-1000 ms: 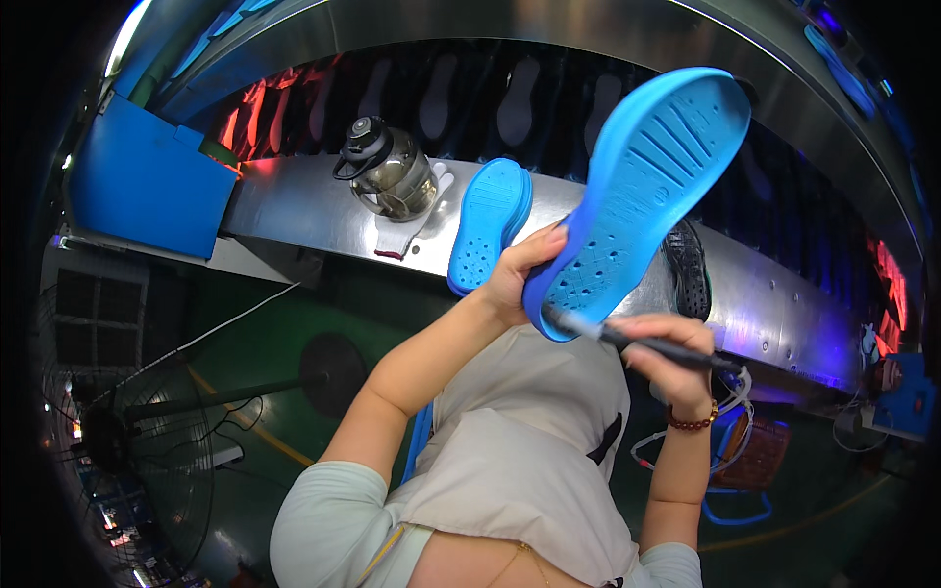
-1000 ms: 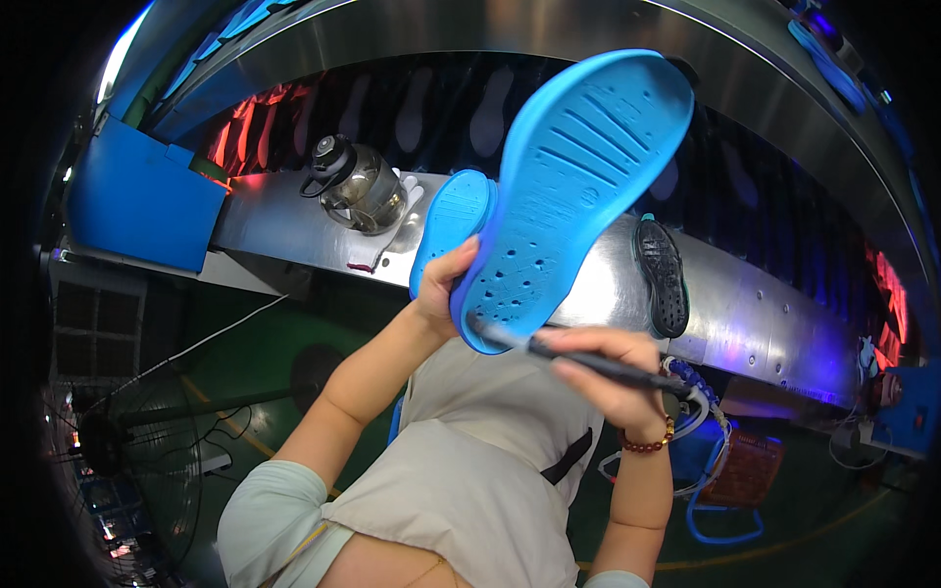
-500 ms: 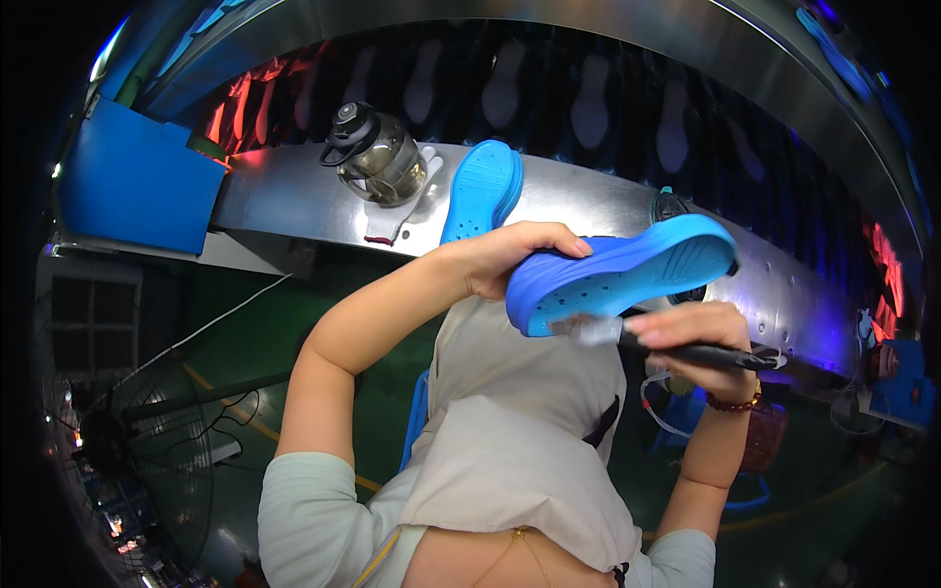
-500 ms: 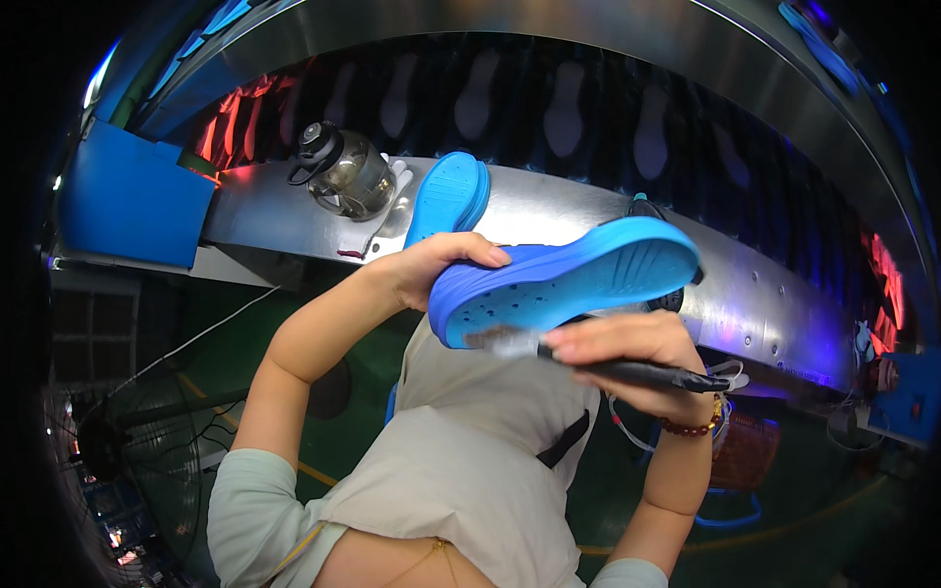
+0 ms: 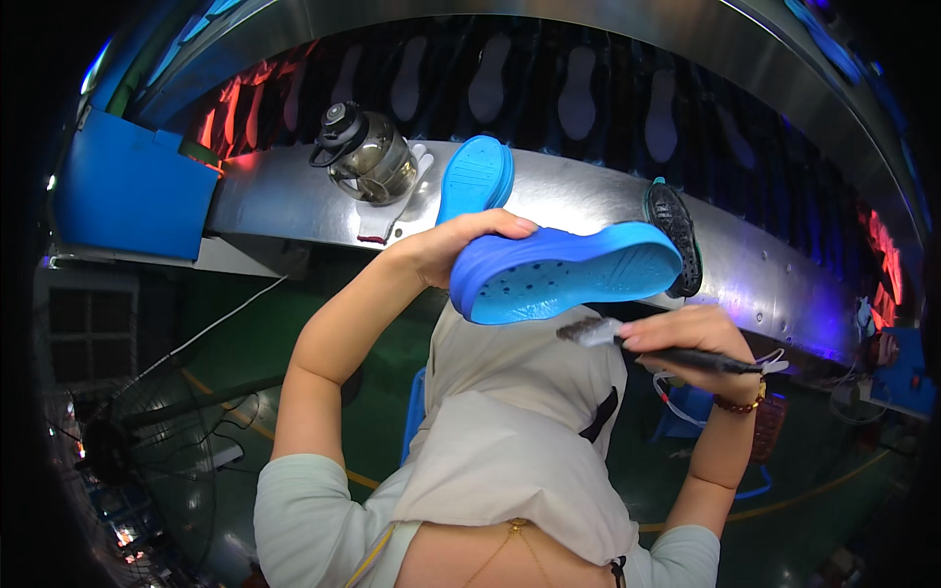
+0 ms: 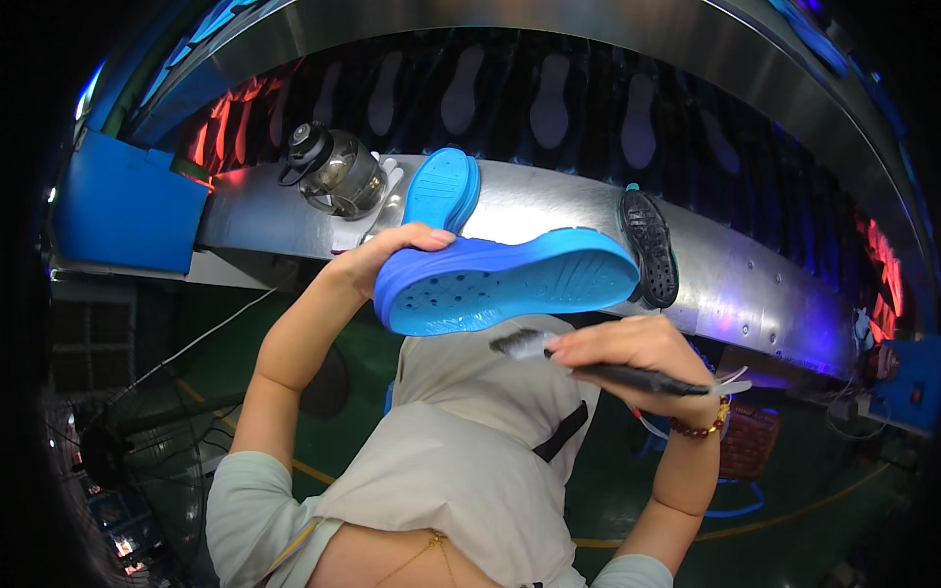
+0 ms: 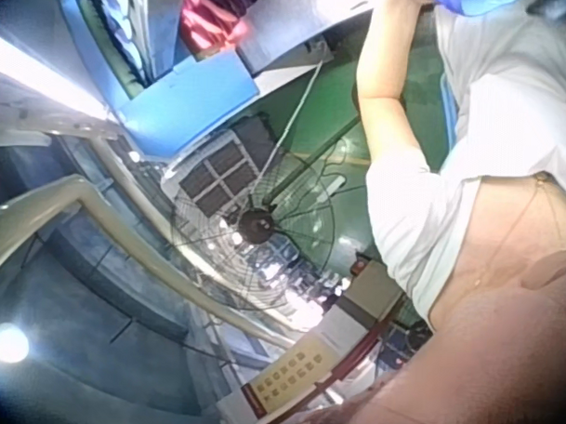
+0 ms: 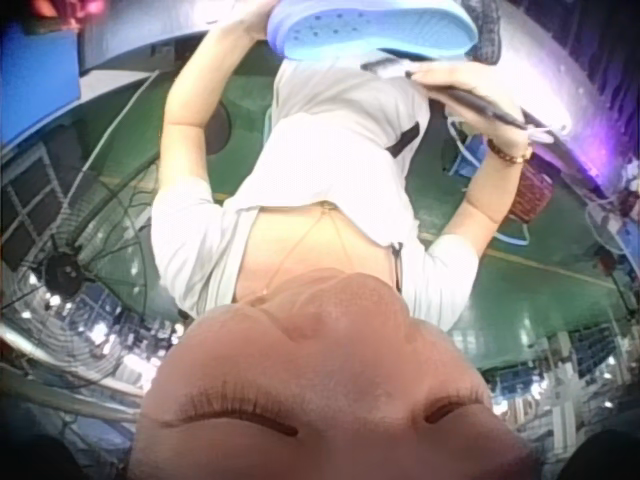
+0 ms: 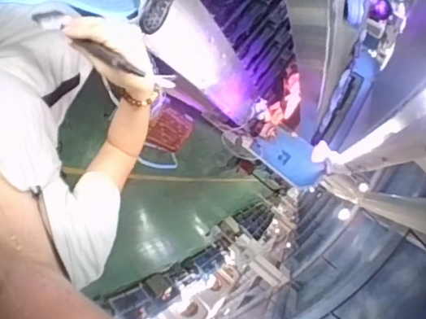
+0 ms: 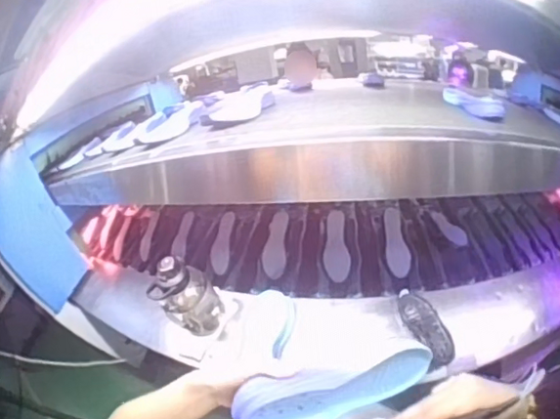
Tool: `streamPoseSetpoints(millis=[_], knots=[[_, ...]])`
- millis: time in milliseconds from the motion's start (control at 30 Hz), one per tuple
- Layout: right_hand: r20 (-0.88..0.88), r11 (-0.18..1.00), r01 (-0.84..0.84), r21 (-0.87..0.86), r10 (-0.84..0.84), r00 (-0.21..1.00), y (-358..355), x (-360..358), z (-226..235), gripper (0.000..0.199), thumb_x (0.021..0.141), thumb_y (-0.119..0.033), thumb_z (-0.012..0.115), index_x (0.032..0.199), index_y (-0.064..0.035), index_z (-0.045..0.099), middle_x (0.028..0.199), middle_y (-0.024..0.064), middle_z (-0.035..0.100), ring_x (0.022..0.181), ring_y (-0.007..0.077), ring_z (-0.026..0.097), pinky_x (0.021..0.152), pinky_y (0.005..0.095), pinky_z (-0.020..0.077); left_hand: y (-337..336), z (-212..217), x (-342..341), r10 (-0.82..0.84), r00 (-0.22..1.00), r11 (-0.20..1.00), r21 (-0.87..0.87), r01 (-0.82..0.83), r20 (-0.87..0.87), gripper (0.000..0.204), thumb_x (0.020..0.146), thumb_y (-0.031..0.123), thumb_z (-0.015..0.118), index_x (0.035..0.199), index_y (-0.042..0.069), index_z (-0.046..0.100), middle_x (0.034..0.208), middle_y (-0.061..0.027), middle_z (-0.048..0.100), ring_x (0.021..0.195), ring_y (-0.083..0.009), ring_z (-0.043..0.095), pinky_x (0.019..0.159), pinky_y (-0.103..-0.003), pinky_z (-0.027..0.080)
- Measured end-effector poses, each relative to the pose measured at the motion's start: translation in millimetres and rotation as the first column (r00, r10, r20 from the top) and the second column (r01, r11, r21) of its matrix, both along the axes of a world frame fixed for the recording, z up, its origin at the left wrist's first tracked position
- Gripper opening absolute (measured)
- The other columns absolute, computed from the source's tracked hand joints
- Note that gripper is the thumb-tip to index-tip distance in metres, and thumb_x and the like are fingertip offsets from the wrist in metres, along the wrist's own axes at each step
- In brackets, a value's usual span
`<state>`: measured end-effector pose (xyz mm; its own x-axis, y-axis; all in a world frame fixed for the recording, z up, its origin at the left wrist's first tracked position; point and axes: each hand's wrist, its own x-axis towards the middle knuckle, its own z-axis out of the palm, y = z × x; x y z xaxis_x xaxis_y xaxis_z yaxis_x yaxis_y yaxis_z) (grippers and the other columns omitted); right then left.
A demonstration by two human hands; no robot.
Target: The person takes shoe soles from an overhead conveyor belt and applies adhesive to them using a brush applicator.
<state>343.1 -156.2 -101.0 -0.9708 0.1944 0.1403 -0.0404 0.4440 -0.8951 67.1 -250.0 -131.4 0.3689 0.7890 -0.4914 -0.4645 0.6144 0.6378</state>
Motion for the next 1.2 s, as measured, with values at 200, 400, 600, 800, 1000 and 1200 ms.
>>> streamPoseSetpoints(millis=[200, 400, 600, 800, 1000, 1200], knots=[[-0.116, 0.98, 0.192, -0.045, -0.196, 0.974, -1.8, -0.2, -24.9, 0.02, 0.067, 0.004, 0.065, 0.088, 0.0003, 0.063, 0.093, 0.014, 0.064, 0.087, 0.0222, 0.062, 0.078, 0.0295, 0.049, -7.1, 13.9, -9.0, 0.025, 0.99, 0.986, 0.164, -0.002, -0.141, 0.056, 0.08, 0.037, 0.048, 0.119, -0.003, 0.046, 0.113, -0.0153, 0.054, 0.097, -0.0211, 0.054, 0.09, -0.029, 0.038], [-0.235, 0.909, 0.333, -0.252, -0.391, 0.89, -18.8, -8.7, -12.3, 0.02, 0.067, 0.006, 0.062, 0.087, 0.0042, 0.061, 0.089, 0.017, 0.064, 0.083, 0.0227, 0.063, 0.075, 0.0292, 0.0489, 19.0, -66.9, 1.9, 0.178, 0.757, 0.826, 0.323, -0.462, 0.628, 0.079, 0.079, 0.065, 0.034, 0.129, 0.004, 0.034, 0.126, -0.0143, 0.042, 0.114, -0.0285, 0.043, 0.094, -0.043, 0.036], [0.013, 0.737, 0.598, -0.315, -0.627, 0.779, -10.3, -36.6, -64.9, 0.02, 0.073, -0.004, 0.064, 0.091, 0.0028, 0.063, 0.078, 0.0091, 0.064, 0.068, 0.0067, 0.058, 0.061, 0.0193, 0.0463, 30.4, -86.6, 60.2, 0.353, 0.816, 0.89, 0.107, -0.444, 0.457, 0.092, 0.073, 0.076, 0.013, 0.131, 0.007, 0.028, 0.124, -0.021, 0.042, 0.114, -0.0332, 0.042, 0.096, -0.048, 0.032], [-0.221, 0.92, 0.26, 0.293, -0.2, 0.955, -43.5, -32.0, -48.2, 0.015, 0.062, -0.003, 0.065, 0.077, -0.0049, 0.062, 0.079, 0.0091, 0.064, 0.072, 0.0225, 0.062, 0.067, 0.0305, 0.047, 30.0, -79.6, 45.4, 0.493, 0.774, 0.823, 0.076, -0.563, 0.398, 0.09, 0.073, 0.076, 0.014, 0.125, 0.006, 0.037, 0.117, -0.019, 0.048, 0.108, -0.03, 0.047, 0.091, -0.046, 0.039], [-0.163, 0.814, 0.55, -0.186, -0.578, 0.8, -18.4, -36.5, -40.1, 0.017, 0.068, 0.0, 0.064, 0.086, -0.0002, 0.063, 0.085, 0.0126, 0.064, 0.075, 0.0212, 0.063, 0.069, 0.0289, 0.0487, 27.6, -50.7, 59.6, 0.47, 0.714, 0.798, 0.096, -0.595, 0.519, 0.09, 0.073, 0.075, 0.013, 0.125, 0.005, 0.037, 0.114, -0.0208, 0.049, 0.107, -0.0307, 0.048, 0.091, -0.046, 0.04], [-0.25, 0.989, 0.124, -0.082, -0.141, 0.958, -29.7, -26.1, -27.9, 0.021, 0.064, -0.001, 0.066, 0.084, -0.0002, 0.063, 0.085, 0.0124, 0.064, 0.081, 0.0237, 0.063, 0.075, 0.0317, 0.0472, 25.2, -40.4, 42.9, 0.473, 0.719, 0.745, 0.205, -0.635, 0.509, 0.09, 0.073, 0.075, 0.012, 0.125, 0.005, 0.037, 0.113, -0.0211, 0.049, 0.104, -0.0313, 0.05, 0.088, -0.046, 0.042]])
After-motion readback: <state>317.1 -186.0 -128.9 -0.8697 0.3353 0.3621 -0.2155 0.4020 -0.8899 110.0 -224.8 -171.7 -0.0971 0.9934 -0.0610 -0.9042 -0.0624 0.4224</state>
